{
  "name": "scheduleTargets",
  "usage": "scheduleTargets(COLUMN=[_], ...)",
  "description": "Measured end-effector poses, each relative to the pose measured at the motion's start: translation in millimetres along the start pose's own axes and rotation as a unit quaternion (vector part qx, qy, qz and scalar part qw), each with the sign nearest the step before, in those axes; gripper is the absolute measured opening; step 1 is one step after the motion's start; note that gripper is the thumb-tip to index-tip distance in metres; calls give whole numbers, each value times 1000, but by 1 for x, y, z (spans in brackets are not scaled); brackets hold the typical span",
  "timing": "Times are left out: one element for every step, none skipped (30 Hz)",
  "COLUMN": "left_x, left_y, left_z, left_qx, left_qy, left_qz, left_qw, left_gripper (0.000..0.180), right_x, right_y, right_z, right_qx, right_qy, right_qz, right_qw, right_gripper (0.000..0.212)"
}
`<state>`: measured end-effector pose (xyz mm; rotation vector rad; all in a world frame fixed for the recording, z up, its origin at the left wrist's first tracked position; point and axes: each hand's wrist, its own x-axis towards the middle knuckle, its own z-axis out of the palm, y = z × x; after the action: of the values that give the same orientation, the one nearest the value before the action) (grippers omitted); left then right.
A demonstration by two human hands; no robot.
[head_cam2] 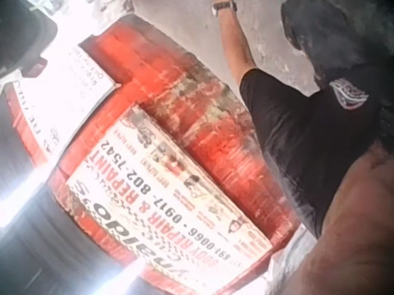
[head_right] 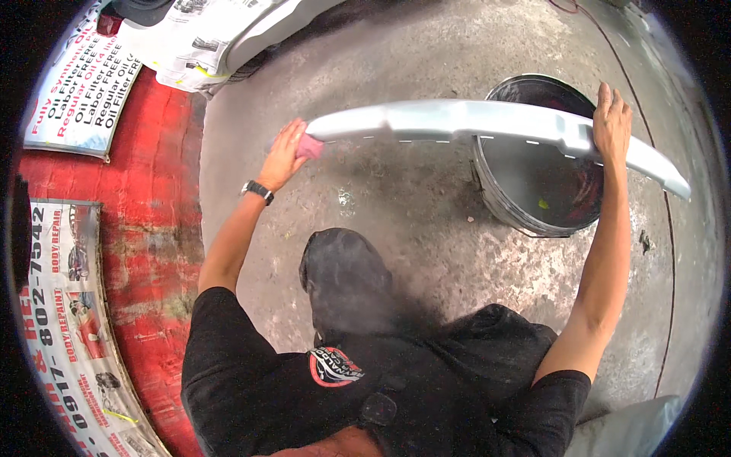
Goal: The person scrubs a white car bumper with a yellow sponge and water from a bucket, then wipes it dry with a pink cloth. The person repeatedly scrubs and wipes the bumper, flipping it over to clean both sides.
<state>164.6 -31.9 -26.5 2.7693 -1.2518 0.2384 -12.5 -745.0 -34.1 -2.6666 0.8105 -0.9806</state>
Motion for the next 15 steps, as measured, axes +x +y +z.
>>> scheduleTargets(left_x=[-9, -16, -24, -31, -39, -49, -55, -58, -56, -54, -48, -42, -40, -21, -9], left_y=[-14, -28, -42, -51, -61, -70, -74, -77, -78, -81, -84, -87, -85, -58, -45], left_z=[1, 3, 6, 7, 8, 9, 7, 8, 8, 8, 8, 9, 10, 3, -8], left_qx=[-21, -39, -57, -76, -91, -104, -116, -137, -159, -181, -184, -184, -180, -262, -248], left_qy=[-5, -3, 0, 6, 19, 31, 44, 88, 133, 177, 202, 229, 253, 162, 135], left_qz=[-11, -34, -60, -86, -111, -138, -164, -242, -315, -385, -362, -340, -319, -336, -321], left_qw=[1000, 999, 997, 993, 989, 984, 979, 957, 926, 888, 891, 893, 896, 890, 904], left_gripper=[88, 86, 84, 82, 73, 64, 56, 49, 43, 39, 39, 39, 41, 44, 48], right_x=[2, 2, 3, 5, 6, 3, 1, -1, -1, 1, 5, 9, 7, 1, 1], right_y=[5, 9, 12, 14, 16, 14, 12, 10, 13, 19, 25, 27, 25, 33, 31], right_z=[2, 2, 3, 3, 2, 3, 3, 3, 2, 2, 2, 4, 7, 2, 1], right_qx=[-14, -19, -24, -30, -36, -36, -35, -58, -70, -82, -94, -120, -138, -168, -191], right_qy=[-1, -4, -9, -12, -17, -18, -18, -27, -38, -48, -58, -67, -65, -67, -66], right_qz=[-11, -13, -15, -17, -19, -26, -32, -53, -61, -69, -77, -72, -103, -132, -163], right_qw=[1000, 1000, 1000, 999, 999, 999, 999, 997, 995, 993, 991, 988, 983, 975, 966], right_gripper=[76, 76, 75, 74, 73, 73, 73, 67, 65, 63, 62, 58, 59, 59, 60])
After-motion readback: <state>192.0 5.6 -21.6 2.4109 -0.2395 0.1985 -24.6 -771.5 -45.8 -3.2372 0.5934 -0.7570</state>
